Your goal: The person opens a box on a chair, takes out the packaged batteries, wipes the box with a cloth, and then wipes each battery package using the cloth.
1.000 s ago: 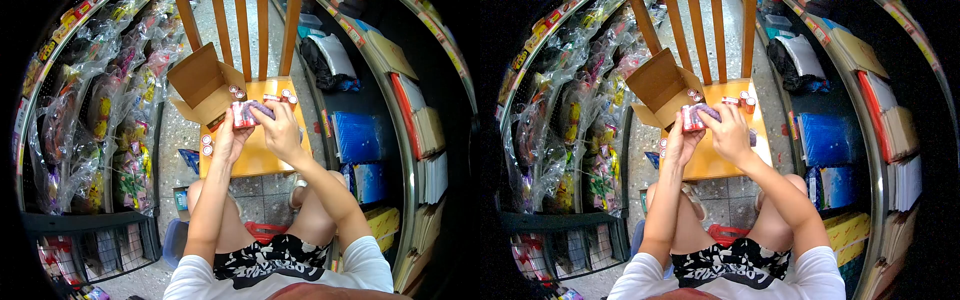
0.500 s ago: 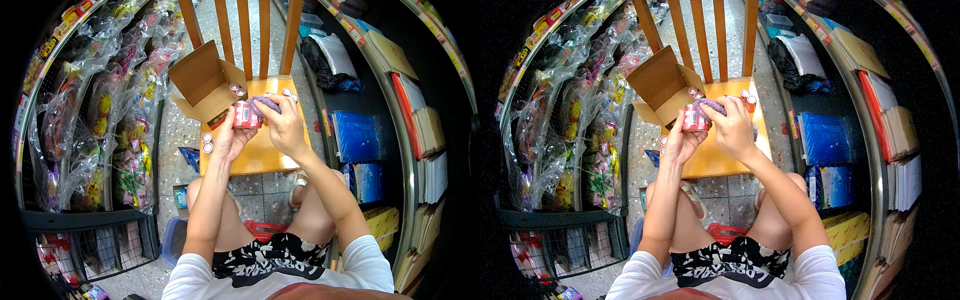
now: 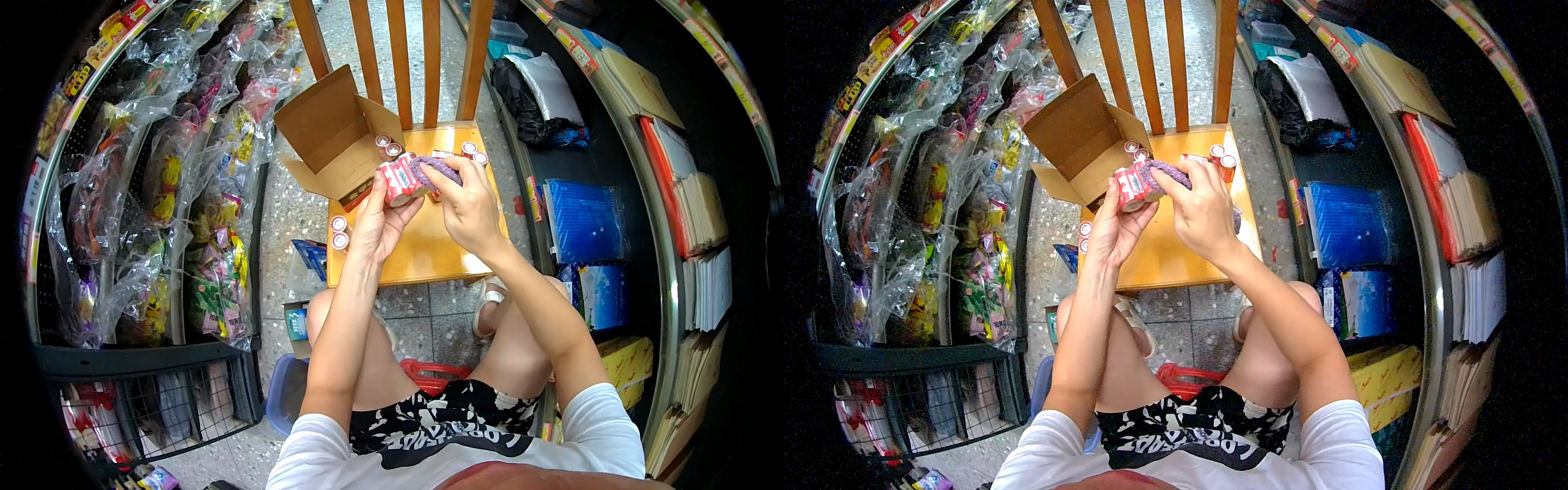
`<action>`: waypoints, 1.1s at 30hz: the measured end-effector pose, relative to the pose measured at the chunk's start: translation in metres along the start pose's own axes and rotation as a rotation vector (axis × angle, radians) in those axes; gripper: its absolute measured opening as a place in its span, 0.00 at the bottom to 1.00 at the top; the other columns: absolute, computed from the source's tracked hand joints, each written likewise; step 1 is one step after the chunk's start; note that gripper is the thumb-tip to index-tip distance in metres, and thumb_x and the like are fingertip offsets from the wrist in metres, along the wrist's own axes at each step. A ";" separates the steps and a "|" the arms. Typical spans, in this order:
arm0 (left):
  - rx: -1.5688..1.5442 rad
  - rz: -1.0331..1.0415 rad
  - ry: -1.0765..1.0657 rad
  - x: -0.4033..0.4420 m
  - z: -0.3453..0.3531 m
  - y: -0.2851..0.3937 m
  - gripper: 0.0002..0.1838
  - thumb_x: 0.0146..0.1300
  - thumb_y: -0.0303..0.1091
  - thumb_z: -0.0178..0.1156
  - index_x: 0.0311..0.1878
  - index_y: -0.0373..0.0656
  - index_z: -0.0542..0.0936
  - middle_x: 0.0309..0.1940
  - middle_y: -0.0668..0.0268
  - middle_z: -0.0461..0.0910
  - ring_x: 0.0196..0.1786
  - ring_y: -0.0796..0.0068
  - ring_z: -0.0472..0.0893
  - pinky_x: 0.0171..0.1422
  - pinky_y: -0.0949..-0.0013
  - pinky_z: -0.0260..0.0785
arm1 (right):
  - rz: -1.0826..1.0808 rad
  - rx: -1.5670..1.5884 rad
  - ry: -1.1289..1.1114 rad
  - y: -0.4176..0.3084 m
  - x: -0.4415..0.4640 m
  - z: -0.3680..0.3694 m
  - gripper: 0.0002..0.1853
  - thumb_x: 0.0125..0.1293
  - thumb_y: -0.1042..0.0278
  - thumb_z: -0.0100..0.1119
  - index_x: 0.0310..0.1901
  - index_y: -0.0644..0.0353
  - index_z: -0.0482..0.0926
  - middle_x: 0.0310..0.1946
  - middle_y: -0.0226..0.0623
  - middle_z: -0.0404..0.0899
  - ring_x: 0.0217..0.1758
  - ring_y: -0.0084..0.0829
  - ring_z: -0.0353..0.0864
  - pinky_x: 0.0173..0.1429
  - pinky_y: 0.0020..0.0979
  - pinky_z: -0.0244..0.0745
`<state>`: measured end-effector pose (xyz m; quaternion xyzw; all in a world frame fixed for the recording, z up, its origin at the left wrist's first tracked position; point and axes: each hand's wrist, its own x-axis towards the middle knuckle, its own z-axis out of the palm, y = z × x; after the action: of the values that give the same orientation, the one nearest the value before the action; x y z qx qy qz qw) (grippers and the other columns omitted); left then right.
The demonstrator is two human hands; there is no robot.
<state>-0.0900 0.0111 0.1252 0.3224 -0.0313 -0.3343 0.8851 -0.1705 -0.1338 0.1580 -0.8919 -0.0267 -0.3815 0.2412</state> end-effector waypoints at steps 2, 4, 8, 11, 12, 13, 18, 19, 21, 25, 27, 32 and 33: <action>-0.041 0.013 0.007 0.002 -0.001 -0.001 0.25 0.70 0.50 0.52 0.59 0.41 0.71 0.55 0.57 0.76 0.58 0.63 0.77 0.64 0.57 0.73 | -0.009 -0.019 0.004 0.000 0.000 0.000 0.24 0.52 0.81 0.56 0.53 0.51 0.81 0.44 0.44 0.76 0.50 0.46 0.73 0.54 0.44 0.70; -0.100 0.011 0.016 0.004 -0.001 -0.002 0.24 0.71 0.49 0.51 0.60 0.40 0.70 0.56 0.56 0.76 0.60 0.62 0.76 0.67 0.55 0.71 | -0.018 -0.048 -0.002 -0.002 0.000 0.000 0.25 0.51 0.80 0.56 0.53 0.51 0.81 0.45 0.44 0.75 0.50 0.46 0.73 0.53 0.44 0.70; -0.269 -0.018 0.007 0.004 -0.002 -0.004 0.22 0.73 0.45 0.49 0.59 0.38 0.70 0.57 0.55 0.75 0.61 0.62 0.75 0.69 0.55 0.69 | -0.030 -0.093 0.016 -0.005 -0.002 0.008 0.24 0.52 0.79 0.56 0.54 0.52 0.80 0.46 0.42 0.74 0.50 0.44 0.73 0.53 0.43 0.70; -0.389 -0.041 -0.004 0.004 -0.001 -0.007 0.21 0.73 0.45 0.49 0.59 0.38 0.70 0.56 0.56 0.76 0.59 0.64 0.77 0.67 0.58 0.71 | -0.047 -0.132 0.007 -0.011 -0.004 0.011 0.23 0.53 0.77 0.56 0.53 0.52 0.81 0.47 0.41 0.74 0.50 0.43 0.73 0.53 0.42 0.69; -0.425 -0.050 -0.003 0.004 -0.001 -0.008 0.21 0.73 0.45 0.48 0.59 0.38 0.71 0.56 0.57 0.76 0.58 0.65 0.78 0.66 0.60 0.73 | -0.055 -0.136 -0.006 -0.013 -0.005 0.012 0.23 0.53 0.76 0.56 0.53 0.52 0.81 0.47 0.41 0.74 0.50 0.43 0.73 0.52 0.42 0.69; -0.486 -0.080 -0.041 0.006 -0.008 -0.010 0.21 0.73 0.45 0.48 0.58 0.38 0.71 0.55 0.57 0.77 0.57 0.65 0.78 0.65 0.61 0.73 | -0.063 -0.139 -0.019 -0.014 -0.006 0.014 0.22 0.53 0.76 0.56 0.53 0.53 0.81 0.47 0.40 0.74 0.50 0.43 0.73 0.52 0.42 0.69; -0.562 -0.143 -0.080 0.011 -0.029 -0.010 0.21 0.74 0.47 0.46 0.55 0.38 0.72 0.51 0.58 0.78 0.54 0.67 0.80 0.61 0.65 0.75 | -0.123 -0.133 -0.064 -0.020 -0.016 0.025 0.21 0.52 0.72 0.57 0.50 0.51 0.82 0.48 0.38 0.74 0.51 0.40 0.72 0.52 0.41 0.68; -0.573 -0.156 -0.080 0.011 -0.031 -0.009 0.21 0.74 0.48 0.46 0.55 0.38 0.72 0.51 0.58 0.78 0.53 0.67 0.80 0.61 0.65 0.75 | -0.140 -0.140 -0.078 -0.021 -0.016 0.024 0.21 0.52 0.72 0.57 0.50 0.51 0.83 0.48 0.37 0.74 0.51 0.40 0.72 0.53 0.41 0.68; -0.595 -0.181 -0.078 0.012 -0.035 -0.008 0.22 0.74 0.49 0.46 0.55 0.39 0.72 0.51 0.58 0.78 0.53 0.68 0.80 0.60 0.65 0.76 | -0.175 -0.154 -0.107 -0.023 -0.016 0.021 0.21 0.52 0.72 0.57 0.50 0.50 0.83 0.49 0.37 0.74 0.51 0.40 0.71 0.53 0.41 0.68; -0.452 -0.114 0.001 0.013 -0.036 -0.004 0.22 0.74 0.49 0.45 0.55 0.39 0.72 0.51 0.58 0.78 0.53 0.67 0.80 0.59 0.64 0.75 | -0.212 -0.145 -0.131 -0.023 -0.020 0.025 0.22 0.51 0.73 0.57 0.50 0.49 0.83 0.48 0.37 0.75 0.51 0.40 0.72 0.53 0.41 0.68; -0.459 -0.132 -0.019 0.012 -0.030 -0.002 0.22 0.74 0.48 0.44 0.56 0.39 0.72 0.52 0.58 0.78 0.54 0.65 0.79 0.62 0.61 0.73 | -0.206 -0.148 -0.112 -0.025 -0.017 0.021 0.23 0.50 0.75 0.57 0.50 0.50 0.83 0.48 0.38 0.75 0.51 0.41 0.73 0.51 0.41 0.69; -0.564 -0.191 -0.117 0.007 -0.018 -0.005 0.23 0.75 0.47 0.44 0.61 0.39 0.69 0.58 0.55 0.74 0.61 0.58 0.74 0.72 0.50 0.61 | -0.111 -0.191 -0.022 -0.017 -0.004 0.012 0.24 0.50 0.75 0.57 0.52 0.51 0.82 0.47 0.39 0.75 0.51 0.42 0.73 0.52 0.41 0.69; -0.540 -0.190 -0.099 0.007 -0.017 -0.006 0.23 0.75 0.46 0.44 0.62 0.39 0.69 0.59 0.54 0.73 0.63 0.57 0.73 0.74 0.48 0.59 | -0.094 -0.206 -0.005 -0.015 -0.002 0.011 0.24 0.50 0.76 0.56 0.53 0.52 0.82 0.47 0.39 0.75 0.51 0.42 0.73 0.52 0.42 0.69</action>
<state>-0.0837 0.0124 0.1070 0.0600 0.0461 -0.4270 0.9011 -0.1681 -0.1151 0.1561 -0.9108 -0.0297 -0.3906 0.1303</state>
